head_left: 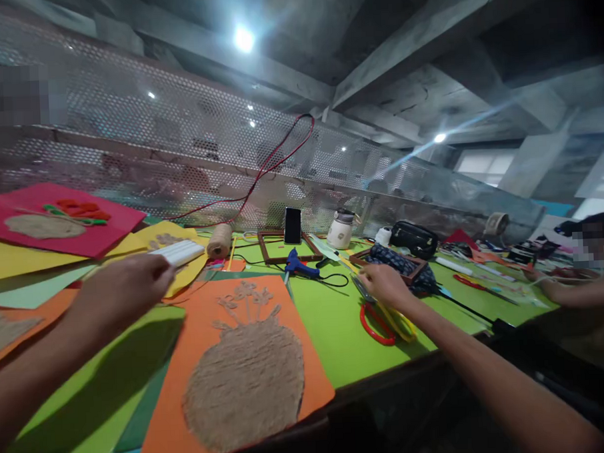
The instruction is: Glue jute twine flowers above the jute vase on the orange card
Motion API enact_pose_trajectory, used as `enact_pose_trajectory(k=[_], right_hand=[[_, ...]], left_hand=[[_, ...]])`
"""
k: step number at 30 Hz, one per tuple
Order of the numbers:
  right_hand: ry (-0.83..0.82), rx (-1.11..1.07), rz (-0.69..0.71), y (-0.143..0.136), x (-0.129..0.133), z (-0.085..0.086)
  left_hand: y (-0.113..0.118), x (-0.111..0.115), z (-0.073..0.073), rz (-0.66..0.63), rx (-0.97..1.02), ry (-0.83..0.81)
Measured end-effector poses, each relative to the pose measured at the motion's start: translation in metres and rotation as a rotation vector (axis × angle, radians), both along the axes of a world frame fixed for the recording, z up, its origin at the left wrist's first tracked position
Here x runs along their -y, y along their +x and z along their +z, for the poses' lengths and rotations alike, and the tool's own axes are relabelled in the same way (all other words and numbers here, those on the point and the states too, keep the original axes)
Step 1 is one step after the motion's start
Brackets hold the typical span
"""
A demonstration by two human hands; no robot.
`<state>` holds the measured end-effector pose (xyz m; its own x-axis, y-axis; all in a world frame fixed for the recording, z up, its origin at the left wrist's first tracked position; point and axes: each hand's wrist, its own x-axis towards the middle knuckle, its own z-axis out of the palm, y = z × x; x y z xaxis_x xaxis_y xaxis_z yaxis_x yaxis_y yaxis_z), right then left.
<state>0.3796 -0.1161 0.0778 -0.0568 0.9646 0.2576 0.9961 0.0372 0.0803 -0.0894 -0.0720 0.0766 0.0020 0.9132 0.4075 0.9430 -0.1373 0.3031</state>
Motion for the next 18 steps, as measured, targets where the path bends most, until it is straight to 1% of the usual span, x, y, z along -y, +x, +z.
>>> enact_pose_trajectory(k=[1,3,4,5,7,9,11,13,14,15,16,17,18], right_hand=[[0.006,-0.004,0.039,-0.015,-0.018,0.003],[-0.018,-0.014,0.136,-0.045,-0.057,0.002],[-0.038,-0.018,0.177,-0.060,-0.075,-0.003],[-0.062,-0.019,0.202,-0.074,-0.092,-0.010],[-0.103,-0.020,0.217,-0.094,-0.117,-0.025],[-0.131,-0.029,0.212,-0.104,-0.133,-0.040],[-0.147,-0.048,0.213,-0.105,-0.142,-0.050],[-0.154,-0.067,0.212,-0.101,-0.148,-0.055],[-0.150,-0.077,0.206,-0.099,-0.150,-0.056],[-0.137,-0.098,0.194,-0.096,-0.152,-0.056],[-0.111,-0.134,0.181,-0.094,-0.152,-0.054],[-0.071,-0.185,0.171,-0.092,-0.152,-0.050],[-0.017,-0.253,0.168,-0.090,-0.150,-0.044]], left_hand=[[0.017,0.006,-0.002,-0.032,-0.110,-0.002],[0.044,0.012,-0.009,-0.093,-0.222,-0.026],[0.051,0.013,-0.012,-0.073,-0.255,-0.054],[0.053,0.013,-0.014,-0.075,-0.268,-0.078],[0.043,0.010,-0.017,-0.039,-0.287,-0.127],[0.020,0.009,-0.017,0.019,-0.308,-0.151],[-0.008,0.011,-0.015,0.118,-0.320,-0.188],[-0.031,0.015,-0.014,0.256,-0.277,-0.250],[-0.038,0.017,-0.014,0.303,-0.246,-0.248],[-0.040,0.020,-0.015,0.331,-0.221,-0.202],[-0.039,0.022,-0.017,0.309,-0.200,-0.128],[-0.032,0.024,-0.019,0.239,-0.187,-0.038],[-0.022,0.026,-0.023,0.137,-0.166,0.049]])
